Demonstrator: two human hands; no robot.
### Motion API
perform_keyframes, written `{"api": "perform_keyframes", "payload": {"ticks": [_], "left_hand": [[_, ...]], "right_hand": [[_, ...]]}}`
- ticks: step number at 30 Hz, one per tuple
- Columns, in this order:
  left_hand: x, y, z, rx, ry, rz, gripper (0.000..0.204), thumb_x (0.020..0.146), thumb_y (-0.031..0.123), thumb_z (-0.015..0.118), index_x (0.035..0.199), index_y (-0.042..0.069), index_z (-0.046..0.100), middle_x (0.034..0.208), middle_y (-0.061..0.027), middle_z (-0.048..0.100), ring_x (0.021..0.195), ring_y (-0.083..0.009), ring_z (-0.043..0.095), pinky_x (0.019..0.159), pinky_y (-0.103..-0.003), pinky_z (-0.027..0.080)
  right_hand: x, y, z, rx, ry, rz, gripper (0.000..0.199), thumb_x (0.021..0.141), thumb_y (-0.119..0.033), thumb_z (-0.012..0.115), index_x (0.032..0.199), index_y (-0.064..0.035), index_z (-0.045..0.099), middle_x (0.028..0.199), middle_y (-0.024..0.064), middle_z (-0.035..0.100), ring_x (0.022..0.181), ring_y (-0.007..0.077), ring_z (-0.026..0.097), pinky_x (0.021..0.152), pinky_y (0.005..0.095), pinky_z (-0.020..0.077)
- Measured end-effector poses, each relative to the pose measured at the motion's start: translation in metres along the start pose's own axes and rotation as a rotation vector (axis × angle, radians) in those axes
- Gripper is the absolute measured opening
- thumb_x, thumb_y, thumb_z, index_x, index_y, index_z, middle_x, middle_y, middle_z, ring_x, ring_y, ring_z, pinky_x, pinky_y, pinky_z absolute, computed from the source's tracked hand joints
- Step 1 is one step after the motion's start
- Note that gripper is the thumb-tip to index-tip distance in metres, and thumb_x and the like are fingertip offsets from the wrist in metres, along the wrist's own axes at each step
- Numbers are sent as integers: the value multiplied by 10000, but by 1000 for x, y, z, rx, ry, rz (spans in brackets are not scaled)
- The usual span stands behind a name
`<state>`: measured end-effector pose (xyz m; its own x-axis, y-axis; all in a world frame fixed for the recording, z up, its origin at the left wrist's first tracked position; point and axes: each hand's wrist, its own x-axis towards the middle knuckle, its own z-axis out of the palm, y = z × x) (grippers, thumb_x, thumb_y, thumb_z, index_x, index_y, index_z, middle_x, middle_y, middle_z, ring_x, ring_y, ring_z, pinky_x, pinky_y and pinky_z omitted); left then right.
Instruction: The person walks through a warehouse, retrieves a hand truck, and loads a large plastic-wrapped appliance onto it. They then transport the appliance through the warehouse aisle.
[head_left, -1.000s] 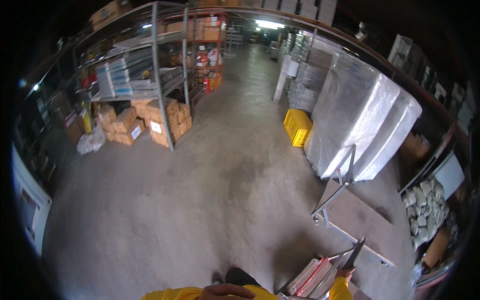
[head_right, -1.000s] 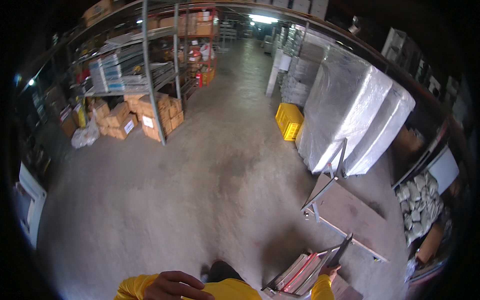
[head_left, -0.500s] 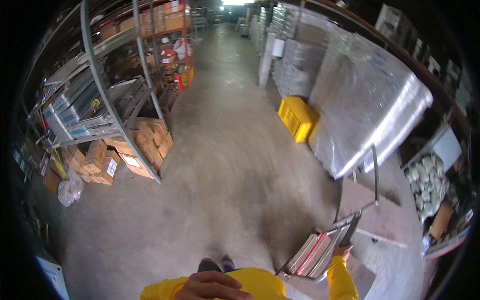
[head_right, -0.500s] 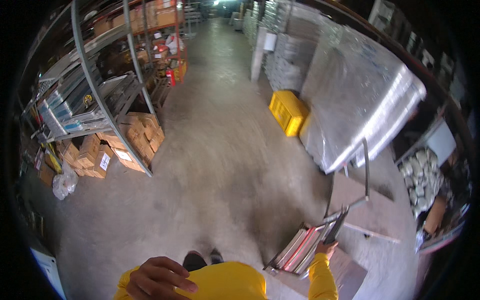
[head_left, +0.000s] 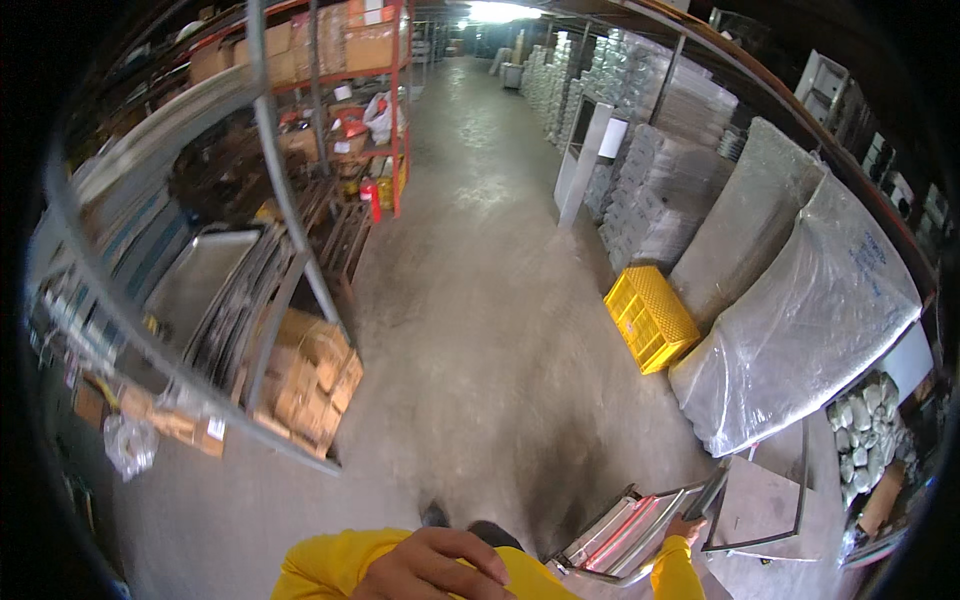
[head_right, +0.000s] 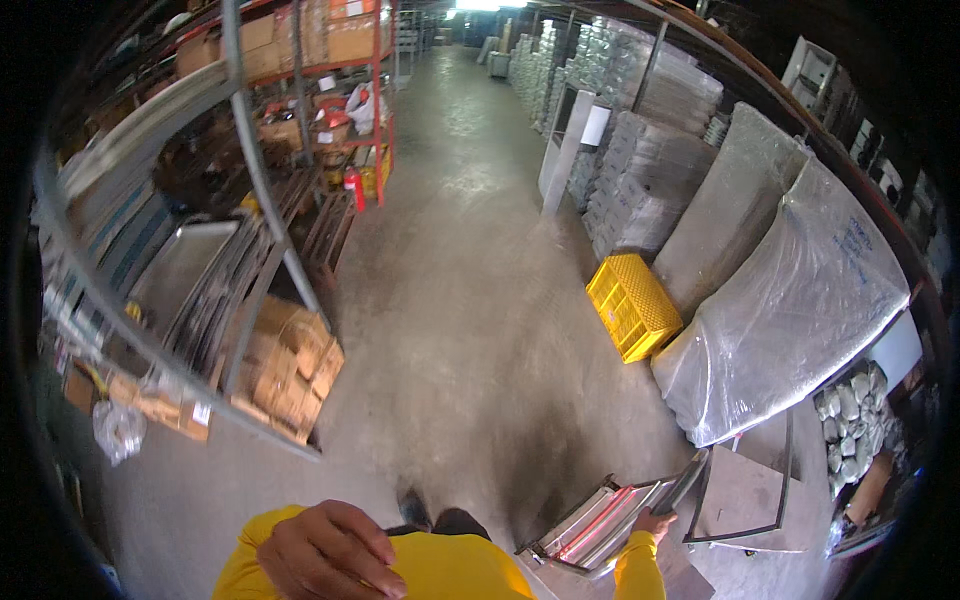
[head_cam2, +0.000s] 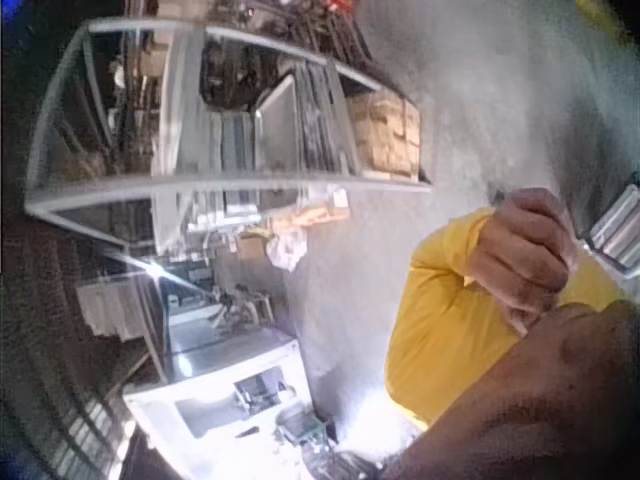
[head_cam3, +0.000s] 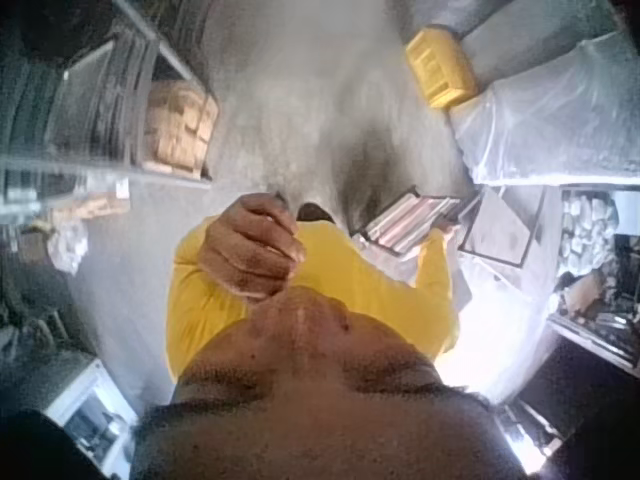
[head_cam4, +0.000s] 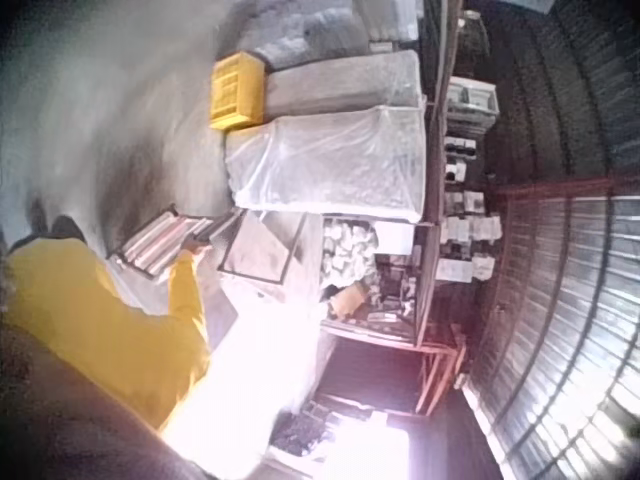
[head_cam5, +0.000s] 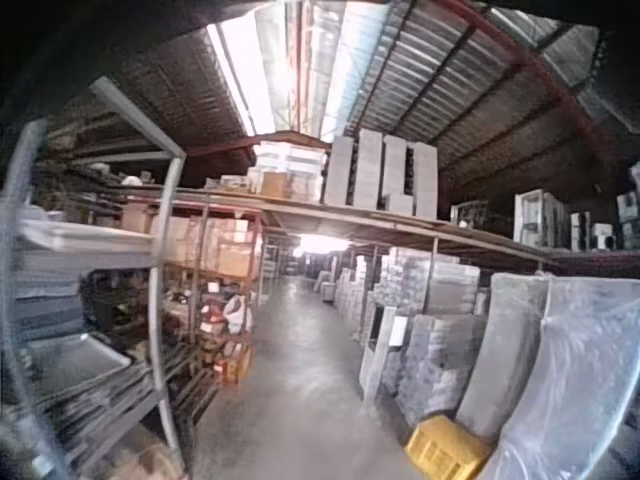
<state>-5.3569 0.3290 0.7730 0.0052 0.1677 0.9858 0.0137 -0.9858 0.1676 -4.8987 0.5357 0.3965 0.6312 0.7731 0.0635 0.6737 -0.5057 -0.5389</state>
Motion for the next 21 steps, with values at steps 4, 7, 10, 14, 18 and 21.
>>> {"api": "perform_keyframes", "payload": {"ticks": [4,7,10,14,18,21], "left_hand": [[24,-118,-106,-92,-289,41,346,977,204,409,761,69,643,888,-86,701,762,-259,673,704,-396,507],[25,-195,-184,52,-394,72,376,993,248,359,827,65,643,972,-86,704,812,-279,671,726,-416,514],[41,-286,-272,21,-400,71,318,967,225,420,828,57,652,964,-87,707,813,-286,673,748,-422,518],[78,-400,-383,-86,-421,-31,169,886,153,563,803,59,677,930,-95,709,811,-273,674,751,-411,523],[105,-491,-494,-54,-290,-157,55,786,99,672,753,56,685,897,-96,708,809,-263,672,742,-401,519],[107,-571,-576,-48,-190,-208,27,735,77,704,738,58,685,866,-87,706,795,-266,671,731,-397,513]], "right_hand": [[-7,-120,65,22,39,63,533,776,-218,599,1215,-41,355,1023,338,605,960,490,599,845,528,486],[-10,-215,131,126,71,-19,524,767,-216,606,1201,-44,368,986,334,613,934,491,602,822,530,486],[-11,-316,189,101,85,68,537,753,-223,624,1198,-50,377,978,322,621,918,496,605,816,531,485],[10,-448,262,45,98,160,534,762,-249,623,1196,-55,380,969,318,626,931,490,609,821,526,491],[50,-562,346,-41,107,201,525,775,-259,609,1188,-44,367,973,317,626,926,485,615,825,523,496],[77,-660,394,-74,137,242,516,775,-281,615,1162,-39,375,970,315,626,924,484,617,831,525,493]]}}
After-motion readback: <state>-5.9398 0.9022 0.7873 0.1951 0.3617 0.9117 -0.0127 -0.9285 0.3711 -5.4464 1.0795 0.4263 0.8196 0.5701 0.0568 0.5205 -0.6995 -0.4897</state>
